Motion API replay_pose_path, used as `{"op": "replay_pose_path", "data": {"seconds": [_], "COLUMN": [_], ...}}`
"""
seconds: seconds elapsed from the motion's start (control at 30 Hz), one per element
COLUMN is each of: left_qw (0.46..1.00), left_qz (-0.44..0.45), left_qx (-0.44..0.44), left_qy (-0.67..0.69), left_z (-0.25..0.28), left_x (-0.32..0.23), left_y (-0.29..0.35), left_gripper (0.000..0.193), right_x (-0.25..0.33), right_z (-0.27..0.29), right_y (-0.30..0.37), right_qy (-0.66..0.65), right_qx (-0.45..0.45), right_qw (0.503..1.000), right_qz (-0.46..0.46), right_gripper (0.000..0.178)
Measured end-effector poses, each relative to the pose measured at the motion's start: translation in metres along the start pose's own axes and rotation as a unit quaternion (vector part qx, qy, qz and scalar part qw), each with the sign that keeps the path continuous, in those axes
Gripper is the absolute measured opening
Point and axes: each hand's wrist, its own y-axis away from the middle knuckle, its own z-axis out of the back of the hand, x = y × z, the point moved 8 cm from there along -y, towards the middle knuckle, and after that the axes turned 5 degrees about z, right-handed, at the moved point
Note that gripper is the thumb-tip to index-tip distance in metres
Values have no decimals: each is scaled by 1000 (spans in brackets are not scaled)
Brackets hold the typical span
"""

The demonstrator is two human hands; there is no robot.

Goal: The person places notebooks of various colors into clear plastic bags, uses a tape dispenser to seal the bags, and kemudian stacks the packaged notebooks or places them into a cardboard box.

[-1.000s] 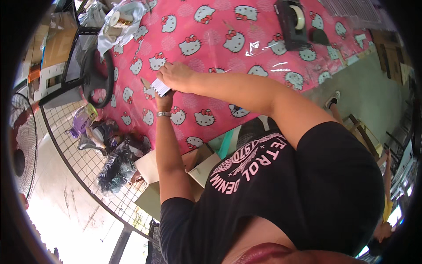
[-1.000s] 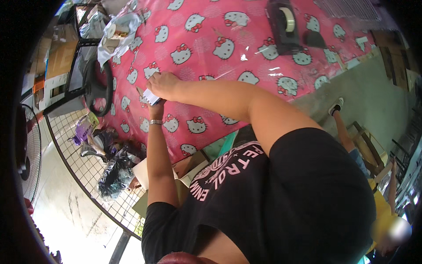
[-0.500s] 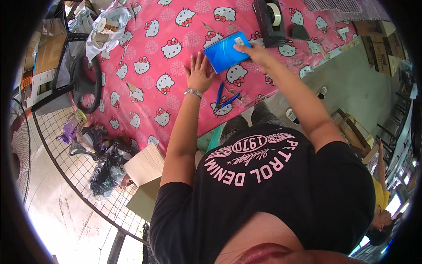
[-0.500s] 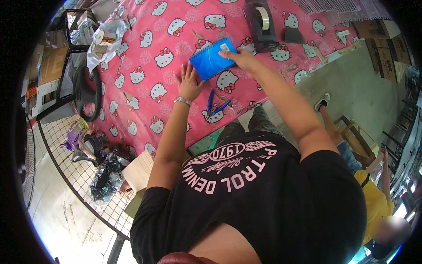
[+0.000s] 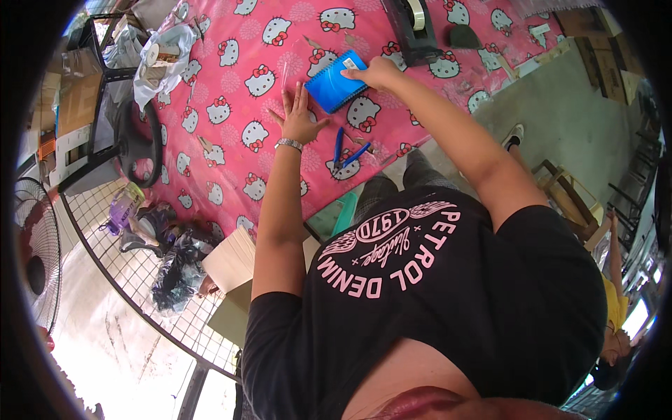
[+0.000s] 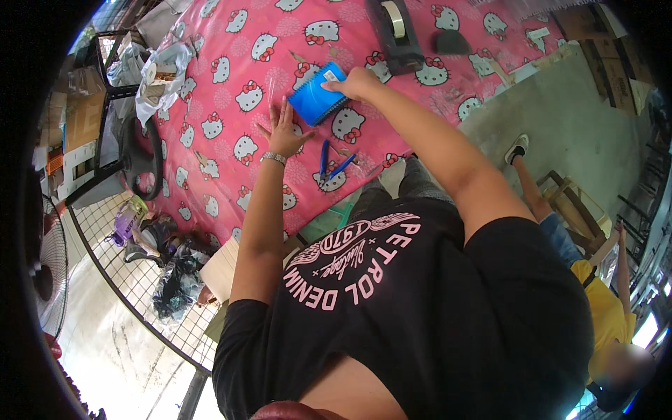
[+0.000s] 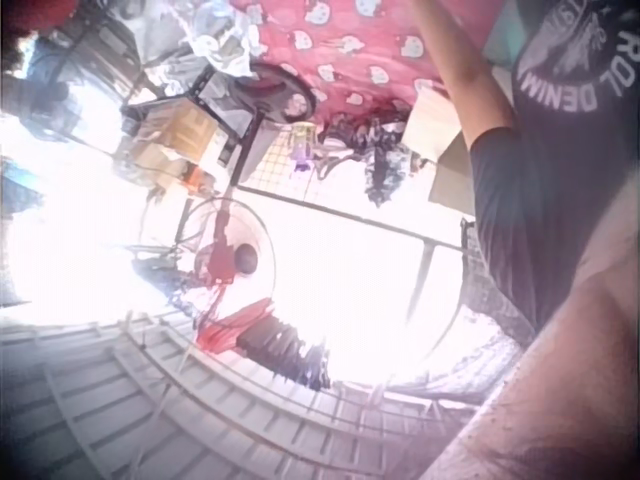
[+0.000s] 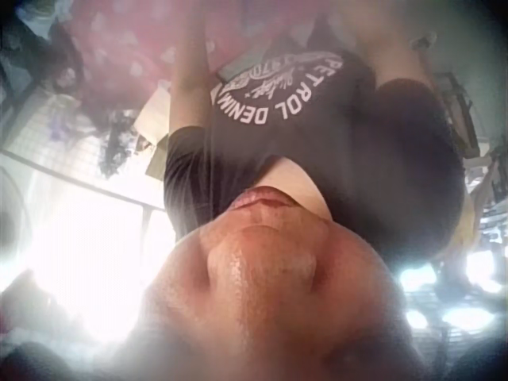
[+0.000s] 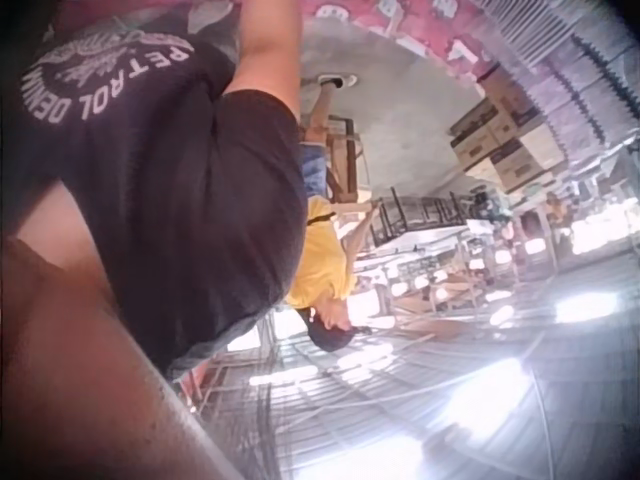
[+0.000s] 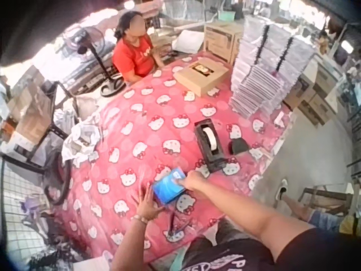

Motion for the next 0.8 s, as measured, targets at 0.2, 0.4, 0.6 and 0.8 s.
{"op": "replay_pose_path", "data": {"seconds": [0.2, 0.4, 0.6, 0.8], "left_qw": [969, 978, 939, 980], "left_qz": [98, 111, 263, -52], "left_qx": [-195, -152, -194, -190], "left_qy": [119, 94, 102, 10], "left_z": [8, -44, -19, 21], "left_x": [-13, -36, 55, -97], "left_y": [50, 121, 152, 110], "left_gripper": [84, 47, 39, 65], "right_x": [25, 40, -12, -1], "right_z": [20, 12, -53, -58], "right_y": [21, 101, 104, 99], "right_qy": [94, 55, 235, 273], "right_qx": [-67, -203, -36, -6], "right_qw": [990, 863, 808, 805], "right_qz": [76, 460, 540, 526], "right_gripper": [70, 48, 24, 23]}}
